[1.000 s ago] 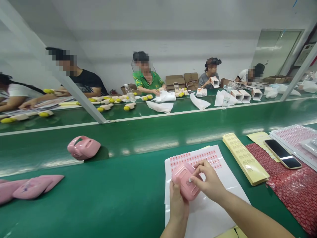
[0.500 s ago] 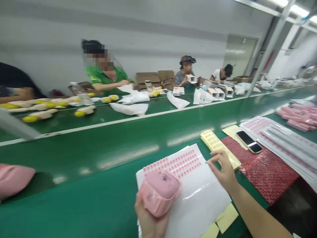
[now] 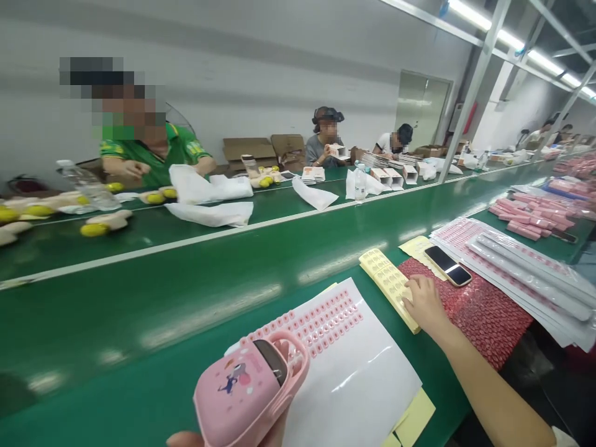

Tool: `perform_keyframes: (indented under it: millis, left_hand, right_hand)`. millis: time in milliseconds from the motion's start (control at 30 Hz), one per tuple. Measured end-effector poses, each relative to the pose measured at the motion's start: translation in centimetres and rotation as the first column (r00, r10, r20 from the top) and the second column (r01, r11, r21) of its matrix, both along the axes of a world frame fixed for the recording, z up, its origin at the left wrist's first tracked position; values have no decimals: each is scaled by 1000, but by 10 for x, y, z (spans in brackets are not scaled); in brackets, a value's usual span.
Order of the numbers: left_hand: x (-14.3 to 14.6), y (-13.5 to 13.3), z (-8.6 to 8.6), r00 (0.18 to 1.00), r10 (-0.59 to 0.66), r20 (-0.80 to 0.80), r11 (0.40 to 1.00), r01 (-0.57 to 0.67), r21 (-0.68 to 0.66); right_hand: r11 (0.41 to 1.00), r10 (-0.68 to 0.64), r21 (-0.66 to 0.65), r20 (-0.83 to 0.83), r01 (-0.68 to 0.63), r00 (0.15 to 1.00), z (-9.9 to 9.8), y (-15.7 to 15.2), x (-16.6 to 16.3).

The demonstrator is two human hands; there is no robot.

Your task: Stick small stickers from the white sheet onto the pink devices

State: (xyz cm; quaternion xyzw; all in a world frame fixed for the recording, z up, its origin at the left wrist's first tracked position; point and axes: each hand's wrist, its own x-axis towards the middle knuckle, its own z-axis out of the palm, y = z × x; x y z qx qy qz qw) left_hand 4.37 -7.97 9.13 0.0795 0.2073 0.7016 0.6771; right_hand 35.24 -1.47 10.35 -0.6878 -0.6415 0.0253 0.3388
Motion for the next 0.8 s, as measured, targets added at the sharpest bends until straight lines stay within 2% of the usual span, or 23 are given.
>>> perform_keyframes:
  millis: [67,100,167,267,333,400,567,700,800]
  left_hand:
    - [-2,4,-1,998,-10,55,998,7,62]
    - [-4,6,-1,997,6,72,997,-12,79]
    - [-5,11,-2,992,74,101,990,-85,115]
    - [-5,18,-4,977,172,124,969,-190,158]
    - [-5,21,-9,971,208,115,961,-224,161]
    - [-7,23,-15,971,211,110,964,-226,142]
    - [-8,24,-24,958,246,144,958,-264,117]
    - [-1,24,-18,927,318,199,948,-317,-39]
    - [7,23,-8,906,355,230,933,-329,-142]
  right_hand:
    - [986,164,26,72,-166,984,8,12,-27]
    - [959,282,15,95,-284,955,10,20,-45]
    - [873,486,-96,84,-479,870,9,38,-88]
    - [793,603,-158,62,-588,796,-2,63,-147]
    - [776,621,-175,40,-606,783,-12,76,-172]
    - [773,619,-184,5,-608,785,-19,86,-184]
    - [791,579,-135,-150,-597,801,-22,90,-184]
    - [830,516,-48,-314,-556,797,-10,64,-189]
    - [815,514,20,-484,-579,708,0,30,-202]
